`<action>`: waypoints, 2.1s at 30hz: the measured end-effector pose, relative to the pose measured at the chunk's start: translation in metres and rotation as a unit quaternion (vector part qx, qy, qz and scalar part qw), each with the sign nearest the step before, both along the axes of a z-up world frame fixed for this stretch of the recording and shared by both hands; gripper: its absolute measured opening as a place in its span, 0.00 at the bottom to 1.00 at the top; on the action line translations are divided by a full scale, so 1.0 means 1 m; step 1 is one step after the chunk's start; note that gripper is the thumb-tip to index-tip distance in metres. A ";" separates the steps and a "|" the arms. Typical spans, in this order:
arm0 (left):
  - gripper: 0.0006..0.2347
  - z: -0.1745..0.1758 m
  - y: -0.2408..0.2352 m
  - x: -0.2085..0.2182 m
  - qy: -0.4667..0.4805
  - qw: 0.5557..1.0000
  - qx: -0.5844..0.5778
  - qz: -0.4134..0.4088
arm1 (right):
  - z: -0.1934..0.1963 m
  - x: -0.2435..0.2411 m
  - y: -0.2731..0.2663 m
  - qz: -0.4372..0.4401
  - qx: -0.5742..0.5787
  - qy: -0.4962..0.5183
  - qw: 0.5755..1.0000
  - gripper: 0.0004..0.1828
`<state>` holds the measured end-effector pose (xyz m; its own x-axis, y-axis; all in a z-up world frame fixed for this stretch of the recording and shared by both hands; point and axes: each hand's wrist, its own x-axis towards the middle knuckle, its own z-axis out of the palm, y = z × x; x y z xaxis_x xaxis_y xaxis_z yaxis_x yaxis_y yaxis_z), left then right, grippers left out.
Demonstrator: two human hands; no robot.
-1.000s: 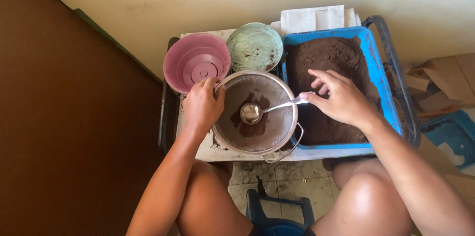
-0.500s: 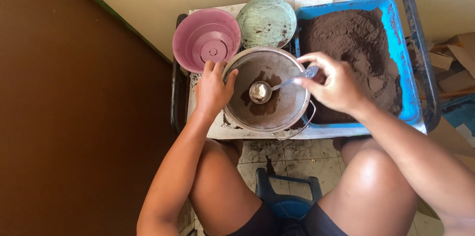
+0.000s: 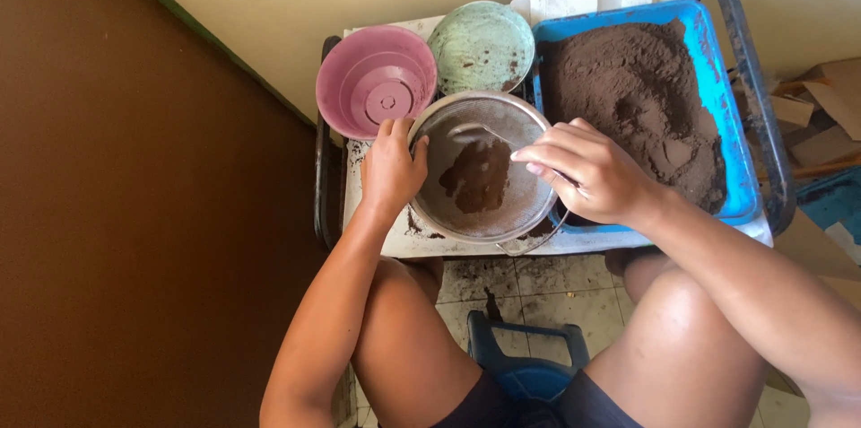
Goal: The person scoops a brown powder from a blue tray using a spoon and pours it into a metal sieve held over a pink bowl. They use the spoon to press and rub the powder through the mesh, repeating the process to sift the material.
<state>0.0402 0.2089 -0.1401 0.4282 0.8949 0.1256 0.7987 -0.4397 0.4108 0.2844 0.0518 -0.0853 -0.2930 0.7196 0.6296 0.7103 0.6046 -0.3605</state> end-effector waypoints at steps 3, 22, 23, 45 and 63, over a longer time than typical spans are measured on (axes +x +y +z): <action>0.14 0.004 0.000 0.001 -0.002 1.000 -0.007 -0.005 | -0.008 0.012 0.000 -0.013 -0.009 -0.009 1.000 0.09; 0.17 0.006 0.005 0.011 0.036 0.998 -0.047 0.022 | -0.001 0.029 -0.003 -0.027 -0.024 0.004 0.999 0.07; 0.17 0.007 0.004 0.012 0.035 0.998 -0.046 0.021 | 0.002 0.027 -0.004 -0.028 -0.023 0.003 0.999 0.07; 0.16 0.012 0.002 0.011 0.003 0.999 -0.041 0.032 | -0.011 0.024 0.000 -0.016 -0.013 0.022 1.000 0.10; 0.16 0.004 0.004 0.012 0.001 0.999 -0.033 0.030 | 0.000 0.020 -0.002 -0.034 -0.027 0.014 0.999 0.08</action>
